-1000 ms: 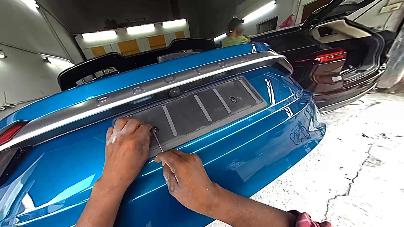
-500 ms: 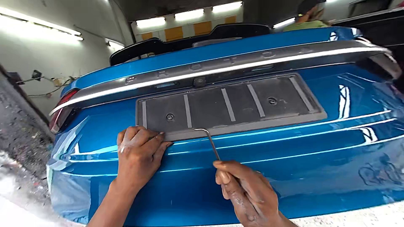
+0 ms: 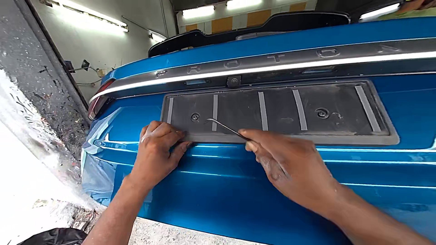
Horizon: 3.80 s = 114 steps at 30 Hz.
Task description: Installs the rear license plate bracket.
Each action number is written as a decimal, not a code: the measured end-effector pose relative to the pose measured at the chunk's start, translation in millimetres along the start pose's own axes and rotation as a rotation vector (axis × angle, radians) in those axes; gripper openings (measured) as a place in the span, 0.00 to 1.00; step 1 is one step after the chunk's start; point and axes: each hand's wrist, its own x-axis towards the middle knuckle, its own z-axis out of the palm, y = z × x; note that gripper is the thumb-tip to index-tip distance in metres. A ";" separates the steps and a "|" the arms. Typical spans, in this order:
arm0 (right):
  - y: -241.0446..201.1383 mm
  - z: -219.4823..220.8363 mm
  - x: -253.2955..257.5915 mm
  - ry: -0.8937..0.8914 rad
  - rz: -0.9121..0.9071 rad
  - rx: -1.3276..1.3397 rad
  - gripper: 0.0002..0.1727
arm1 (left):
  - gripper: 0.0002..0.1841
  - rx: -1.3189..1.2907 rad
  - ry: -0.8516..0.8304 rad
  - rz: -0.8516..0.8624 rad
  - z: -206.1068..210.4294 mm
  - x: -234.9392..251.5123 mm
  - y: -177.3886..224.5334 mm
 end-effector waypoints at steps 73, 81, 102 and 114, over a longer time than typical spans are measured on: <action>20.7 15.1 94.8 -0.278 -0.186 -0.462 0.12 | 0.11 -0.168 -0.045 0.002 7.9 63.6 -16.9; 0.5 11.7 79.7 -0.358 -0.092 -0.345 0.09 | 0.11 -0.099 -0.053 0.073 7.2 65.7 -16.4; -90.4 75.1 42.9 0.018 0.379 -0.593 0.17 | 0.12 -0.211 -0.027 0.319 14.0 76.1 -44.3; -106.6 89.4 40.7 0.051 0.450 -0.569 0.18 | 0.11 -0.245 -0.011 0.369 22.3 79.8 -49.9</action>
